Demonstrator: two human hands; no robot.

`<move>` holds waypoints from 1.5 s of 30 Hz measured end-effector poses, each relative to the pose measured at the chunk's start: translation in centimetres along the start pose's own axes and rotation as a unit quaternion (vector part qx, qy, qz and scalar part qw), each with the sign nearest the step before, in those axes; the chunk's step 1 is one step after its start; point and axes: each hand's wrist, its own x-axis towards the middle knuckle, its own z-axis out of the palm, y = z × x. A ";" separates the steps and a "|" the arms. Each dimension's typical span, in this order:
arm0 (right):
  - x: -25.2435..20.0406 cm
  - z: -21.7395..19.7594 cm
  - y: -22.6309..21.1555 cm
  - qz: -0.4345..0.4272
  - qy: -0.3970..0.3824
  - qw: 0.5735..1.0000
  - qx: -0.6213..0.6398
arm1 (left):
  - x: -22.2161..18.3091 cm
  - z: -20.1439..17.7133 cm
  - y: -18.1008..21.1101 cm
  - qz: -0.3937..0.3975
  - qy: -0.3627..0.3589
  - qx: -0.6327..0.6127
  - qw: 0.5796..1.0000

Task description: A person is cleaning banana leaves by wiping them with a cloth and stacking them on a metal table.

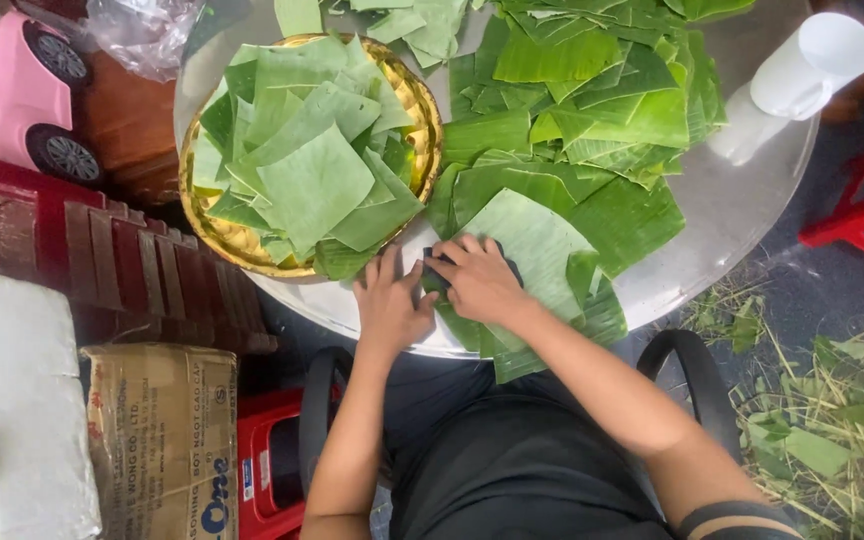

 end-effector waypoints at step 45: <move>0.4 4.7 1.7 0.035 0.170 0.985 -0.008 | 0.9 8.6 -0.6 0.111 0.162 -0.008 0.981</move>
